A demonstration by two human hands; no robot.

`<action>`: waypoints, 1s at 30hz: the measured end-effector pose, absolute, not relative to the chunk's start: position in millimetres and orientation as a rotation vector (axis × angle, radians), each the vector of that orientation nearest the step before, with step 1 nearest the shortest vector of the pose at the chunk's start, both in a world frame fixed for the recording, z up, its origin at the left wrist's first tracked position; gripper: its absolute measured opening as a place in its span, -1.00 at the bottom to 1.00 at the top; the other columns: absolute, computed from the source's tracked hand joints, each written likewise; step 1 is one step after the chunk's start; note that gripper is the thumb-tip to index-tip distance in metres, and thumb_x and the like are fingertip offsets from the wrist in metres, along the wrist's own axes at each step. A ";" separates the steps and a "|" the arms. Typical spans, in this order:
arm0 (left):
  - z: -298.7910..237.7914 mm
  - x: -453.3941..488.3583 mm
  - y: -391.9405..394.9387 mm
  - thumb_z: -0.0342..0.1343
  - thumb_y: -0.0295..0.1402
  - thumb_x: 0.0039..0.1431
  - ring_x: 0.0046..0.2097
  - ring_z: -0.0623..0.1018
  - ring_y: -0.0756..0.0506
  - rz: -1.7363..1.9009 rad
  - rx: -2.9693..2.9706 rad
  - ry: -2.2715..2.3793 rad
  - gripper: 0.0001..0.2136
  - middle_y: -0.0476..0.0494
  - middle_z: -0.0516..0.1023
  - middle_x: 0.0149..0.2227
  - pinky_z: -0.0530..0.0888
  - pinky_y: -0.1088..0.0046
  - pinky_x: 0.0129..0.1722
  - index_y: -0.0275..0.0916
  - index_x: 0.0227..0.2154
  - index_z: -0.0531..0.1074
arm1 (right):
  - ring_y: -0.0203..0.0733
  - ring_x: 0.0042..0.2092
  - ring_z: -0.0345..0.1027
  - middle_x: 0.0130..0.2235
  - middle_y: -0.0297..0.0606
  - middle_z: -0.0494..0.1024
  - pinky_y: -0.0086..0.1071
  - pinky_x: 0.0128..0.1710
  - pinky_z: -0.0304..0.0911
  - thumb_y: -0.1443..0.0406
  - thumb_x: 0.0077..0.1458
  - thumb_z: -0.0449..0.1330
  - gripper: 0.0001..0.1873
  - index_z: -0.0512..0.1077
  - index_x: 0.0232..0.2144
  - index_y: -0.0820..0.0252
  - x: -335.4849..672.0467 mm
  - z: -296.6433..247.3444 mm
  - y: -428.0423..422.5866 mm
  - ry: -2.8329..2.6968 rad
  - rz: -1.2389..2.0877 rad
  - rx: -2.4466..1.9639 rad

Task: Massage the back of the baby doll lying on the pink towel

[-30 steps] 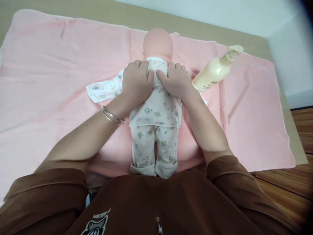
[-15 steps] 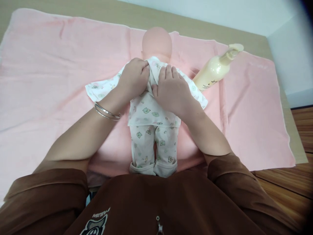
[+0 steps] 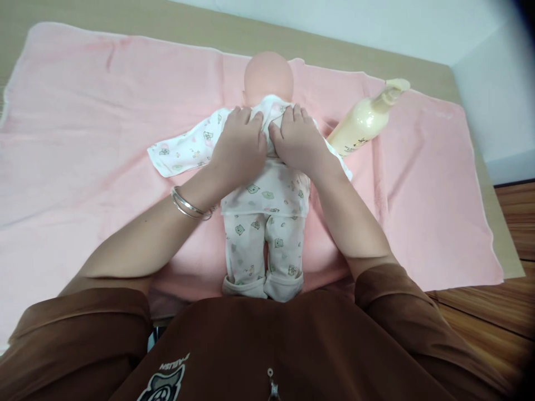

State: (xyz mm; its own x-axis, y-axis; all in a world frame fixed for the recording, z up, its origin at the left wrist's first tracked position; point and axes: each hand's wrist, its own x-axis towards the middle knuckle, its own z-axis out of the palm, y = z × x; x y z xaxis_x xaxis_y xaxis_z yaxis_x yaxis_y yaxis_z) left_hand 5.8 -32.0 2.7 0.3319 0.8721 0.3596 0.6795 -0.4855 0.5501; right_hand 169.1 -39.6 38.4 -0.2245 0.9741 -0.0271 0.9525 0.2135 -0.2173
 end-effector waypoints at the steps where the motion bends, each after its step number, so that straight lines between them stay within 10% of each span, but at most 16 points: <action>1: 0.9 5.6 -26.6 -0.13 -0.06 0.37 0.11 0.40 -0.48 0.915 2.284 1.405 -0.72 -0.34 0.50 -0.06 0.30 -0.25 0.25 0.04 -0.20 0.47 | 0.31 0.57 -0.01 0.49 0.33 0.18 0.30 0.56 -0.06 0.13 0.54 -0.29 -0.30 0.15 0.41 0.57 167.2 40.9 -44.7 -2.357 0.267 -1.890; 8: -6.3 0.6 -7.0 -0.30 0.10 0.42 0.10 0.36 -0.36 0.861 2.185 1.475 -0.59 -0.20 0.53 -0.05 0.26 -0.13 0.24 0.10 -0.16 0.41 | 0.36 0.53 0.09 0.46 0.45 0.20 0.06 0.57 0.03 0.22 0.53 -0.19 -0.28 0.06 0.44 0.82 144.3 61.6 -81.1 -2.438 0.062 -1.966; 16: -5.1 5.5 -38.6 -0.20 0.00 0.46 0.40 0.25 -0.46 0.885 2.330 1.451 -0.52 -0.33 0.42 0.24 0.11 -0.17 0.44 -0.10 0.22 0.38 | 0.27 0.32 0.39 0.21 0.22 0.54 0.05 0.38 0.28 0.11 0.55 -0.19 -0.37 0.44 0.18 0.52 164.5 53.0 -39.6 -2.189 0.396 -2.009; 23: -7.7 -0.8 -13.2 0.05 -0.29 0.46 0.08 0.48 -0.38 0.755 2.325 1.573 -0.96 -0.31 0.44 -0.06 0.43 -0.12 0.21 -0.09 -0.15 0.35 | 0.39 0.35 0.33 0.27 0.28 0.44 0.12 0.39 0.21 0.11 0.54 -0.18 -0.36 0.31 0.28 0.57 157.8 59.7 -59.6 -2.273 0.286 -2.016; 30: -6.7 -2.6 -3.3 -0.02 -0.25 0.47 0.05 0.49 -0.41 0.676 2.328 1.617 -0.85 -0.32 0.49 -0.12 0.44 -0.14 0.16 -0.13 -0.06 0.40 | 0.28 0.34 0.29 0.24 0.25 0.45 0.03 0.36 0.21 0.12 0.51 -0.23 -0.41 0.37 0.19 0.45 157.3 55.6 -64.7 -2.328 0.271 -1.905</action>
State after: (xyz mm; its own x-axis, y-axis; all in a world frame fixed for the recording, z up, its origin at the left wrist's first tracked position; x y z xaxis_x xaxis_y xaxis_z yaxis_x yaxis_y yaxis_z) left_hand -2.6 -3.3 -6.7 0.2855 0.9276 0.2408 0.8229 -0.3661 0.4345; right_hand 157.3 -64.7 55.6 -0.1997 0.9797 -0.0197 0.9579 0.1909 -0.2143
